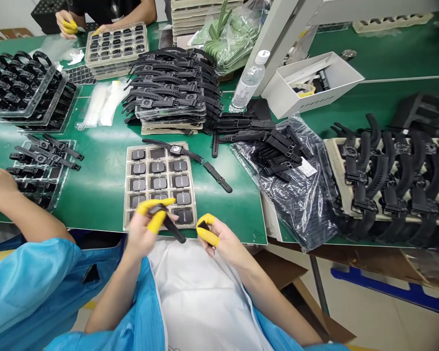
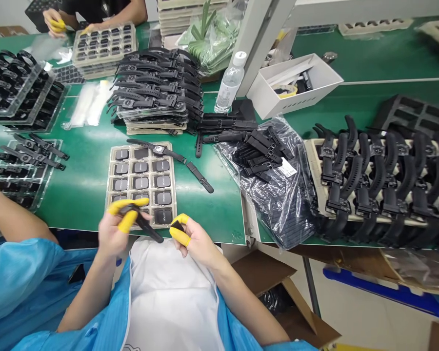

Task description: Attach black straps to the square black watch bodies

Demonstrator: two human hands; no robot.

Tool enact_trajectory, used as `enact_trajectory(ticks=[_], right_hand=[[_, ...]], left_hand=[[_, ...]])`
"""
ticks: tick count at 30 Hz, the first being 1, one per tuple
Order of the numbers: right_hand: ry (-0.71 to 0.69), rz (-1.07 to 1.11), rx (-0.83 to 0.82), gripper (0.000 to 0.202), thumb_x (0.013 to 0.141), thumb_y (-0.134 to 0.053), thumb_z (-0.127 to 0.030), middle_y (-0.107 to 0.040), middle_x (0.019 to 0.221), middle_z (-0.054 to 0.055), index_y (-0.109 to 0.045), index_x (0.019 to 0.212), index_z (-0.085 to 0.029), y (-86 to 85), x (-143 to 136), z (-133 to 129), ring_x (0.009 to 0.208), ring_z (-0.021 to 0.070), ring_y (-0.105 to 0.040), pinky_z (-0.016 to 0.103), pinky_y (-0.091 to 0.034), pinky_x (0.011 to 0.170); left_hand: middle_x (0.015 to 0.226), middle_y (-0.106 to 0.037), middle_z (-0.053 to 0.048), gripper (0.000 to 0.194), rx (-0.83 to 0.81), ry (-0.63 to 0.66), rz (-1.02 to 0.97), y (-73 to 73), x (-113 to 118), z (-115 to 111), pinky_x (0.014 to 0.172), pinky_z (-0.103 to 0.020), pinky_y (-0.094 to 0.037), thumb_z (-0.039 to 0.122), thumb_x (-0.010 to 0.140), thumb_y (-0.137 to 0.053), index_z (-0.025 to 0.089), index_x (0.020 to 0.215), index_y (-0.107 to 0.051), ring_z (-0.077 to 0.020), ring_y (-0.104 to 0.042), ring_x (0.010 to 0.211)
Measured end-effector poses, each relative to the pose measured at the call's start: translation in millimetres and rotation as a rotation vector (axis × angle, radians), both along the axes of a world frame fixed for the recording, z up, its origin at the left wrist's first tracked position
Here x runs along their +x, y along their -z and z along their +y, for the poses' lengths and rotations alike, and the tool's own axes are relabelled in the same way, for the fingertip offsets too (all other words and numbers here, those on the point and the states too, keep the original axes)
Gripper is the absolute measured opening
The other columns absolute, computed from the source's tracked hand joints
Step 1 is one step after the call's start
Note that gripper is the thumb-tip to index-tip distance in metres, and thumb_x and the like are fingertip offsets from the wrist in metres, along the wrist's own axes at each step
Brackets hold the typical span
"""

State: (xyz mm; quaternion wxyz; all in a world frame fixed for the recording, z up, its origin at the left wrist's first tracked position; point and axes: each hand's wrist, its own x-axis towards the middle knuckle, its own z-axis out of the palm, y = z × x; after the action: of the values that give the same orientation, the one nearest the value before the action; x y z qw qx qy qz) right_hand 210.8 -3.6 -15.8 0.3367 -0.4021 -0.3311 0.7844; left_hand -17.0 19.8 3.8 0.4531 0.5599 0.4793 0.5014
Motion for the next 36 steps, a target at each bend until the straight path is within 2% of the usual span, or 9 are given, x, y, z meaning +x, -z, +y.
enact_trajectory(ticks=[3,5,8,11,17,22,27,32,36], right_hand=[[-0.022,0.079,0.011,0.035,0.092,-0.068,-0.054,-0.054,0.062,-0.008,-0.053,0.095,-0.022,-8.2,-10,-4,0.044,0.0069,-0.035,0.022,-0.025,0.043],[-0.082,0.120,-0.027,0.034,0.091,-0.068,-0.052,-0.052,0.058,-0.008,-0.054,0.091,-0.021,-11.2,-15,-6,0.044,0.0072,-0.033,0.023,-0.023,0.043],[-0.126,0.135,-0.080,0.028,0.089,-0.068,-0.045,-0.051,0.053,-0.008,-0.055,0.085,-0.021,-9.9,-17,-7,0.042,0.0071,-0.031,0.023,-0.021,0.042],[-0.049,0.155,-0.103,0.024,0.087,-0.067,-0.040,-0.047,0.049,-0.009,-0.054,0.082,-0.021,-5.0,-19,-8,0.040,0.0071,-0.028,0.023,-0.019,0.041],[0.079,0.218,-0.136,0.029,0.086,-0.070,-0.046,-0.042,0.044,-0.011,-0.054,0.085,-0.022,-2.0,-27,-11,0.040,0.0076,-0.024,0.022,-0.020,0.041],[0.108,0.281,-0.238,0.031,0.082,-0.074,-0.045,-0.040,0.046,-0.011,-0.053,0.083,-0.022,-3.3,-26,-9,0.040,0.0068,-0.022,0.021,-0.017,0.039],[0.073,0.261,-0.267,0.030,0.080,-0.074,-0.042,-0.038,0.046,-0.012,-0.052,0.083,-0.022,-2.9,-25,-8,0.040,0.0058,-0.018,0.020,-0.014,0.039],[0.033,0.211,-0.285,0.030,0.081,-0.073,-0.043,-0.036,0.047,-0.014,-0.052,0.086,-0.022,-3.1,-25,-7,0.042,0.0056,-0.015,0.019,-0.012,0.040],[0.024,0.199,-0.265,0.031,0.082,-0.072,-0.045,-0.036,0.047,-0.014,-0.053,0.087,-0.022,-0.2,-25,-10,0.042,0.0058,-0.015,0.019,-0.012,0.040]], left_hand=[[0.127,-0.074,-0.012,0.039,0.094,0.384,0.352,12.5,10,-8,0.096,-0.039,-0.063,0.016,0.101,-0.053,0.023,0.139,-0.058,-0.0231,-0.075,0.112],[0.134,-0.070,-0.012,0.049,0.218,0.471,0.453,18.3,14,-11,0.103,-0.041,-0.060,0.010,0.099,-0.047,0.024,0.146,-0.054,-0.0239,-0.069,0.124],[0.134,-0.068,-0.012,0.058,0.291,0.496,0.505,19.5,15,-11,0.104,-0.041,-0.058,0.005,0.097,-0.042,0.025,0.150,-0.049,-0.0234,-0.064,0.127],[0.130,-0.068,-0.011,0.058,0.285,0.504,0.551,16.9,15,-11,0.099,-0.038,-0.060,0.006,0.097,-0.043,0.026,0.151,-0.048,-0.0230,-0.066,0.121],[0.129,-0.065,-0.013,0.055,0.310,0.418,0.609,21.2,19,-15,0.098,-0.038,-0.060,0.006,0.097,-0.042,0.023,0.149,-0.046,-0.0242,-0.066,0.120],[0.127,-0.058,-0.014,0.054,0.294,0.484,0.591,14.6,18,-13,0.097,-0.040,-0.059,0.013,0.100,-0.041,0.023,0.153,-0.042,-0.0247,-0.063,0.116],[0.125,-0.057,-0.015,0.053,0.309,0.543,0.595,4.2,14,-11,0.097,-0.043,-0.058,0.019,0.101,-0.040,0.020,0.154,-0.041,-0.0267,-0.059,0.116],[0.115,-0.060,-0.015,0.045,0.360,0.516,0.819,6.8,14,-13,0.089,-0.043,-0.060,0.019,0.097,-0.046,0.015,0.142,-0.053,-0.0275,-0.061,0.105],[0.114,-0.061,-0.016,0.040,0.373,0.540,0.804,5.7,15,-11,0.088,-0.044,-0.060,0.020,0.100,-0.042,0.014,0.137,-0.055,-0.0278,-0.061,0.103]])
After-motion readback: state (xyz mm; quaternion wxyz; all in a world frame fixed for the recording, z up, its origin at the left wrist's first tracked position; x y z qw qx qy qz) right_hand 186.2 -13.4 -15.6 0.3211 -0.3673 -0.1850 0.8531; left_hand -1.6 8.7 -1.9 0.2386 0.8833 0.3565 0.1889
